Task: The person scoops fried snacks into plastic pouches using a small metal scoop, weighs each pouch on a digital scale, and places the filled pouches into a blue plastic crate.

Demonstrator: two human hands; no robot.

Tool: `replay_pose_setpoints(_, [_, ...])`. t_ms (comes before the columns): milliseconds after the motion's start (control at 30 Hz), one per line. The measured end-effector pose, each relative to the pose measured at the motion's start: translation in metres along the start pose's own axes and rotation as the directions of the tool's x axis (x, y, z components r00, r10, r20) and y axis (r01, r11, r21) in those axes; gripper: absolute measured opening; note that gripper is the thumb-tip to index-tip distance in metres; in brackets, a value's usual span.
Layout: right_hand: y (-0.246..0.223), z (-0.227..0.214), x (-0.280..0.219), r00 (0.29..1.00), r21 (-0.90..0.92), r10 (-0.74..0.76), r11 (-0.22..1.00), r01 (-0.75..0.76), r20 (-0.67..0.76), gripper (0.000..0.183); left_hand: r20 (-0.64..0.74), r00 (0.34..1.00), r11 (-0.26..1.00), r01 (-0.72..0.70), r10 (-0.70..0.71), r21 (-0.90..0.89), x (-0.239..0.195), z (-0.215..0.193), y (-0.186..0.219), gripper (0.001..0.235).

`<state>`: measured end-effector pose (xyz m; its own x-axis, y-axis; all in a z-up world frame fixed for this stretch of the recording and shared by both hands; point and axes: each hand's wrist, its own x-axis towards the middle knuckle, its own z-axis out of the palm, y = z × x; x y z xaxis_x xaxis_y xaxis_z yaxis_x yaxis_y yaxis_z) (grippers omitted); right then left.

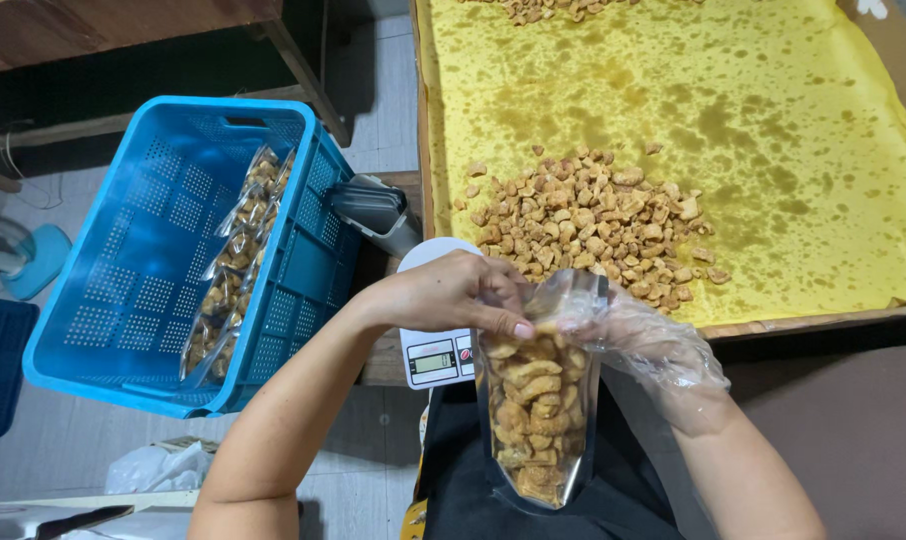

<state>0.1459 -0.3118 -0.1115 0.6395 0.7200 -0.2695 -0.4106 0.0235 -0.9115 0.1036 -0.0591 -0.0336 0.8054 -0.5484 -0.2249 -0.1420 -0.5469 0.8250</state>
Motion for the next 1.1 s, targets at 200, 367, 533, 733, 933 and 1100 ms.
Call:
replay_pose_setpoints(200, [-0.010,0.000,0.001,0.995,0.019,-0.059,0.998,0.057,0.081,0.055,-0.081,0.994,0.997,-0.079,0.079,0.001,0.006,0.012,0.007,0.035])
replay_pose_setpoints(367, [-0.020,0.002,0.001,0.987,-0.096,0.146,0.984,-0.152,-0.062,0.047,-0.357,0.908,0.971,0.168,-0.220,-0.170,0.010,0.047,0.001,0.020])
replay_pose_setpoints(533, [-0.038,0.000,-0.007,0.988,-0.175,0.115,0.976,-0.132,-0.102,0.040,-0.398,0.903,0.976,0.087,-0.161,-0.197,0.013,0.040,-0.006,0.023])
replay_pose_setpoints(733, [-0.045,0.000,-0.012,1.000,-0.203,-0.006,0.979,0.006,0.000,0.040,-0.384,0.917,0.993,0.121,-0.109,0.007,0.014,0.026,0.013,0.030])
replay_pose_setpoints(933, [-0.040,0.000,-0.016,0.955,0.052,-0.255,0.967,0.250,0.150,0.039,-0.313,0.926,0.935,0.284,-0.210,0.212,0.022,0.022,0.014,0.026])
replay_pose_setpoints(1100, [-0.021,-0.007,-0.015,0.984,-0.322,-0.036,0.947,-0.022,-0.174,0.028,-0.212,0.969,0.969,-0.079,0.130,0.235,0.066,0.015,-0.008,0.022])
